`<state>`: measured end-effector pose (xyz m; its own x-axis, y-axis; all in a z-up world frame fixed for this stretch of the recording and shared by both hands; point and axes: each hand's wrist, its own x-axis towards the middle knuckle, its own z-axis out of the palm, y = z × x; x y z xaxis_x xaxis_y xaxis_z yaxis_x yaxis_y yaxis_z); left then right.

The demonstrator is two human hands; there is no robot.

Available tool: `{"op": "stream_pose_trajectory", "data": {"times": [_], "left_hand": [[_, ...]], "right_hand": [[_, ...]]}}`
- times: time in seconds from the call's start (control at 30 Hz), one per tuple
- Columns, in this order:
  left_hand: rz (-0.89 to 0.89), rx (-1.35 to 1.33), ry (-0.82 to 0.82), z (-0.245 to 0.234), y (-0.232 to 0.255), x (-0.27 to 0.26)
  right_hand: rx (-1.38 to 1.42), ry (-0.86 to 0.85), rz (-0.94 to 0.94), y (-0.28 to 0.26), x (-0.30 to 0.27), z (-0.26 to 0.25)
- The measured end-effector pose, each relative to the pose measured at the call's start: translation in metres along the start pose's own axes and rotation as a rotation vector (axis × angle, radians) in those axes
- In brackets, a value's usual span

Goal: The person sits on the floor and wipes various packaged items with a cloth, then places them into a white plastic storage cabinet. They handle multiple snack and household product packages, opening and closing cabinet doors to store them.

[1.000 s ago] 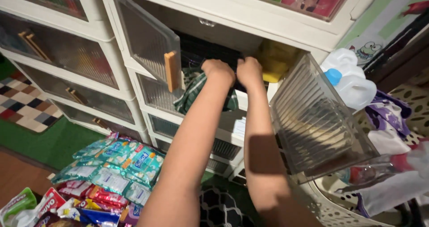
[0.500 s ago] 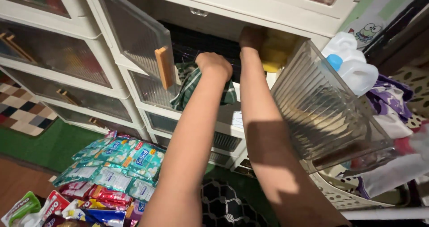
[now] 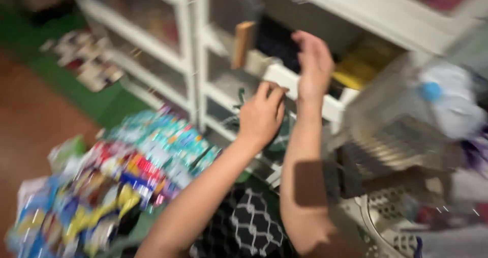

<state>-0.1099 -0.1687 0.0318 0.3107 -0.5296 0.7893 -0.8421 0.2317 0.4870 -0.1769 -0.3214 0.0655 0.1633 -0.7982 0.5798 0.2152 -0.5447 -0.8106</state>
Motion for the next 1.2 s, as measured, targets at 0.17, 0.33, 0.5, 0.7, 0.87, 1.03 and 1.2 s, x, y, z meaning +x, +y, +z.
{"op": "stream_pose_trajectory", "data": {"times": [0.17, 0.33, 0.5, 0.7, 0.87, 1.03, 1.2], "left_hand": [[-0.512, -0.11, 0.224, -0.07, -0.033, -0.129], [-0.703, 0.027, 0.606, -0.137, -0.076, -0.226], [-0.687, -0.032, 0.819, -0.176, -0.09, -0.261], [-0.655, -0.034, 0.728, -0.196, -0.11, -0.261], [-0.76, 0.023, 0.607, -0.197, -0.148, -0.277], [-1.168, -0.15, 0.111, -0.191, -0.21, -0.293], [-1.082, -0.17, 0.529, -0.177, -0.251, -0.289]], "right_hand": [[0.093, -0.023, -0.221, -0.003, -0.179, 0.072], [-0.008, -0.737, 0.206, 0.042, -0.29, 0.118], [0.01, -1.032, 0.74, 0.082, -0.325, 0.149], [0.184, -1.217, 0.886, 0.122, -0.318, 0.167], [0.338, -1.119, 0.9, 0.135, -0.306, 0.19], [0.499, -0.885, 0.925, 0.106, -0.307, 0.217], [0.667, -1.013, 1.099, 0.08, -0.309, 0.222]]}}
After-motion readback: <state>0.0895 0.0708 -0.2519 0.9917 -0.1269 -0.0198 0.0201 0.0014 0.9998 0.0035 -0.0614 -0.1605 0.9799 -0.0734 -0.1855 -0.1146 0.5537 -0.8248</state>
